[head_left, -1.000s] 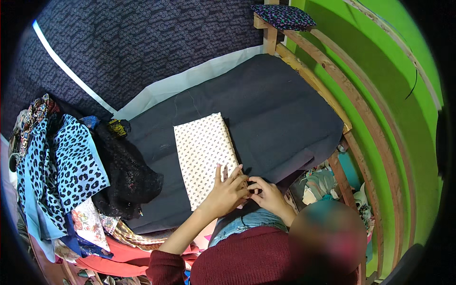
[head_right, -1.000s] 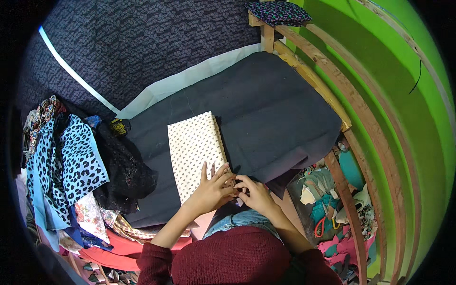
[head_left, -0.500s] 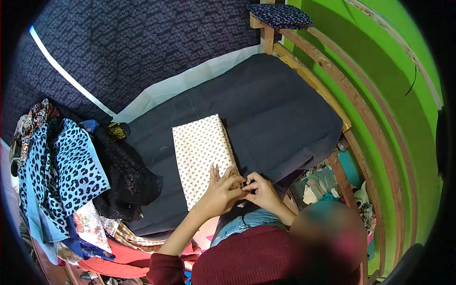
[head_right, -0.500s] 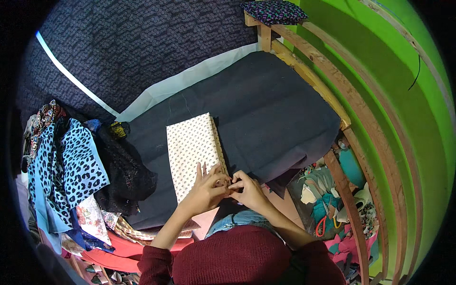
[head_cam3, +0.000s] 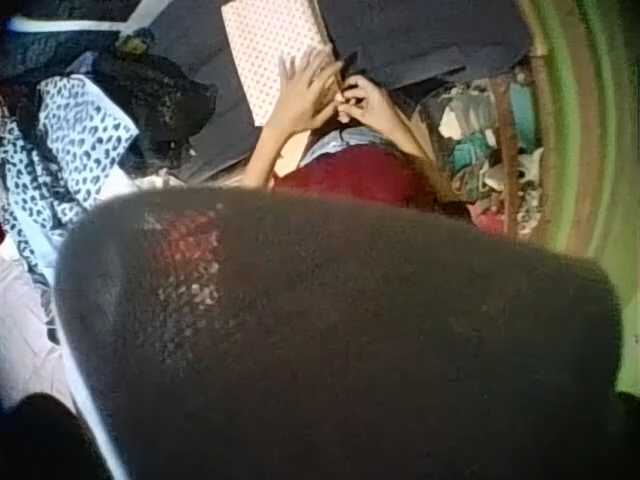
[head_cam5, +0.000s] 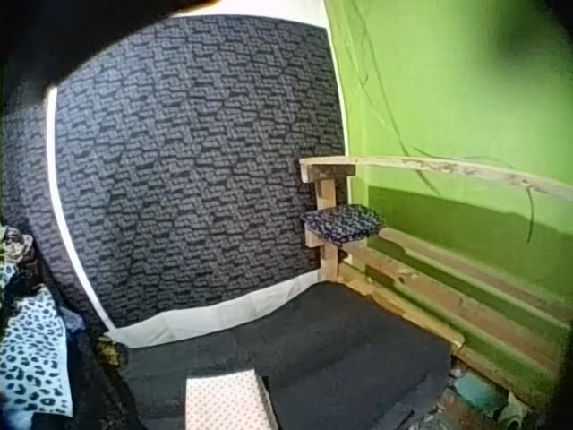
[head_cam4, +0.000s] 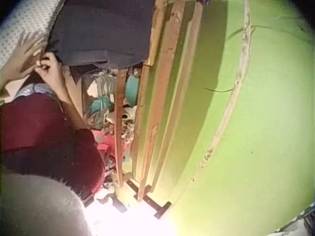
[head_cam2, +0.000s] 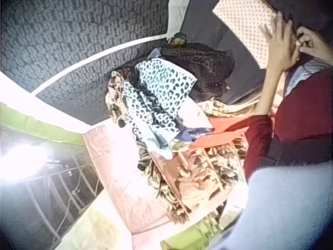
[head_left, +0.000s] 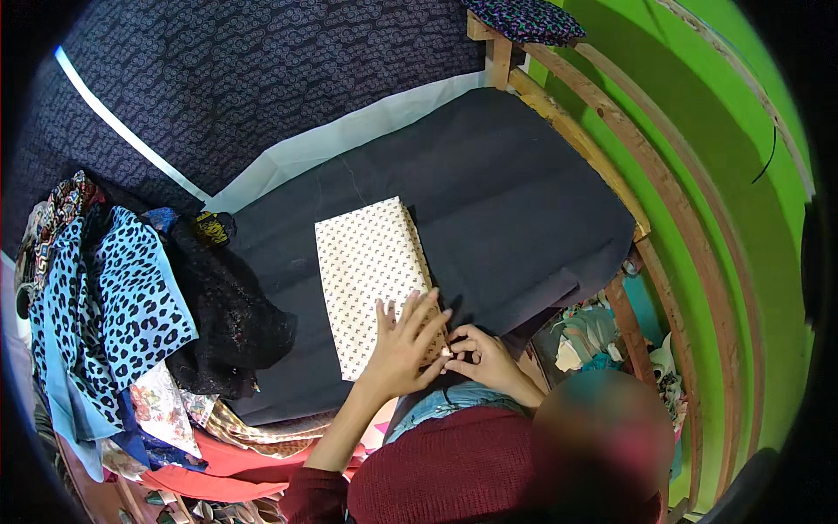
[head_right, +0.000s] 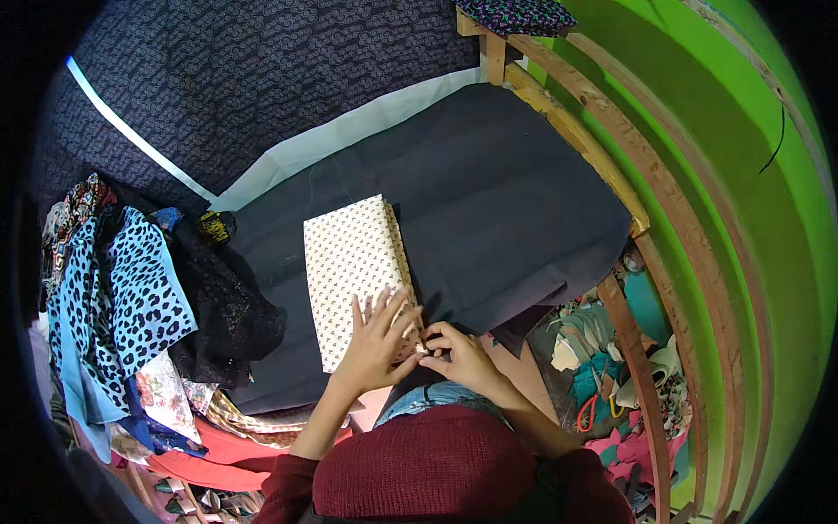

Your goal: Fold a piece of patterned fabric on a flat surface.

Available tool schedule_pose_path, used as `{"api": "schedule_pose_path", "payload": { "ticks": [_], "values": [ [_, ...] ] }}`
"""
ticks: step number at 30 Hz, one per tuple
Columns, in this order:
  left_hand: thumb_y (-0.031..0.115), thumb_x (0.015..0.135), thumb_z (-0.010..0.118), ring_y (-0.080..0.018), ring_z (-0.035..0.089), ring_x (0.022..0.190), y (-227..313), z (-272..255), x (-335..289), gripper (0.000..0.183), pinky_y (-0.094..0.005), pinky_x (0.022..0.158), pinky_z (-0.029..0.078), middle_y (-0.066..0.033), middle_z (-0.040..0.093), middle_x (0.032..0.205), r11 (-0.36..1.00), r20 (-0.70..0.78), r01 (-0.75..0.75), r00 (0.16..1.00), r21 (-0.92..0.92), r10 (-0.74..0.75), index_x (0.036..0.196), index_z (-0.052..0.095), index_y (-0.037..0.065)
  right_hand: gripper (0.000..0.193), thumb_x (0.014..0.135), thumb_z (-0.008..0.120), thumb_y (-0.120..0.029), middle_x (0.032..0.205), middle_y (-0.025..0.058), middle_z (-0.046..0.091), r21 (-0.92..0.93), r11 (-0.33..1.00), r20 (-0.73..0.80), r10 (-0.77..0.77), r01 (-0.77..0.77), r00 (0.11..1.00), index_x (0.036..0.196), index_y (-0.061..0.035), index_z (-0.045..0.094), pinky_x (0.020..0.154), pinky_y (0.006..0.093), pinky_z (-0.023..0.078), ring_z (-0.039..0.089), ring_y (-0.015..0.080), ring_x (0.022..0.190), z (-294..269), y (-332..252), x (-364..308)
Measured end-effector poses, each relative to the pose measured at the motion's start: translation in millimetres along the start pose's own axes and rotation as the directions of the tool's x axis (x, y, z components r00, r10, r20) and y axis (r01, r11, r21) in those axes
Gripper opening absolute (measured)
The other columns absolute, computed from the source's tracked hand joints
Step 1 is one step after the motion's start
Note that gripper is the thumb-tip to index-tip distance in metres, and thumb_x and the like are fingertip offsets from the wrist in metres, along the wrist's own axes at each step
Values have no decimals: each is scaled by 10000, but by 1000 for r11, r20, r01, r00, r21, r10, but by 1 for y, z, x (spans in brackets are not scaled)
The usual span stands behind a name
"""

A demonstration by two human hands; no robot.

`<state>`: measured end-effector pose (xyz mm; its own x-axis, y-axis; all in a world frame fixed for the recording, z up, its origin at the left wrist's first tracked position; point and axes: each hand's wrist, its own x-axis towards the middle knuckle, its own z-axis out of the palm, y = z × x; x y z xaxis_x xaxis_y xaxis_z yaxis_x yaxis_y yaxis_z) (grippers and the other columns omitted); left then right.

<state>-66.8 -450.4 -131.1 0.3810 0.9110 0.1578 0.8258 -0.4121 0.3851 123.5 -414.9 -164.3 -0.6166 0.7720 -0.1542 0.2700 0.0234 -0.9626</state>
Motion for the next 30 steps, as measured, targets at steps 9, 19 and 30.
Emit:
{"api": "schedule_pose_path", "payload": {
  "ticks": [9, 19, 30],
  "values": [
    [533, 664, 678, -361, 205, 1359, 3, 24, -13, 958, -656, 1026, 124, -158, 189, 1488, 970, 128, 150, 976, 191, -176, 1422, 268, 116, 297, 739, 740, -125, 802, 61, 697, -78, 996, -232, -54, 37, 971, 991, -19, 626, 509, 200, 419, 520, 47, 552, 15, -1, 4],
    [453, 642, 744, -356, 229, 1347, 16, -5, -34, 897, -646, 1038, 49, -115, 286, 1457, 953, -7, 261, 965, 157, -263, 1383, 354, 131, 177, 780, 657, -89, 786, 98, 684, -237, 969, -293, -139, 69, 946, 940, -14, 654, 561, 257, 507, 652, 144, 647, -2, -6, -2],
    [225, 766, 695, -245, 558, 864, -19, -12, -125, 203, -367, 808, 343, -75, 619, 846, 569, -145, 706, 567, -421, -811, 853, 616, 59, 276, 759, 705, -172, 750, 84, 639, -218, 974, -251, -114, 58, 961, 940, -12, 572, 566, 280, 475, 610, 160, 619, 14, -12, 7]
  ]
}}
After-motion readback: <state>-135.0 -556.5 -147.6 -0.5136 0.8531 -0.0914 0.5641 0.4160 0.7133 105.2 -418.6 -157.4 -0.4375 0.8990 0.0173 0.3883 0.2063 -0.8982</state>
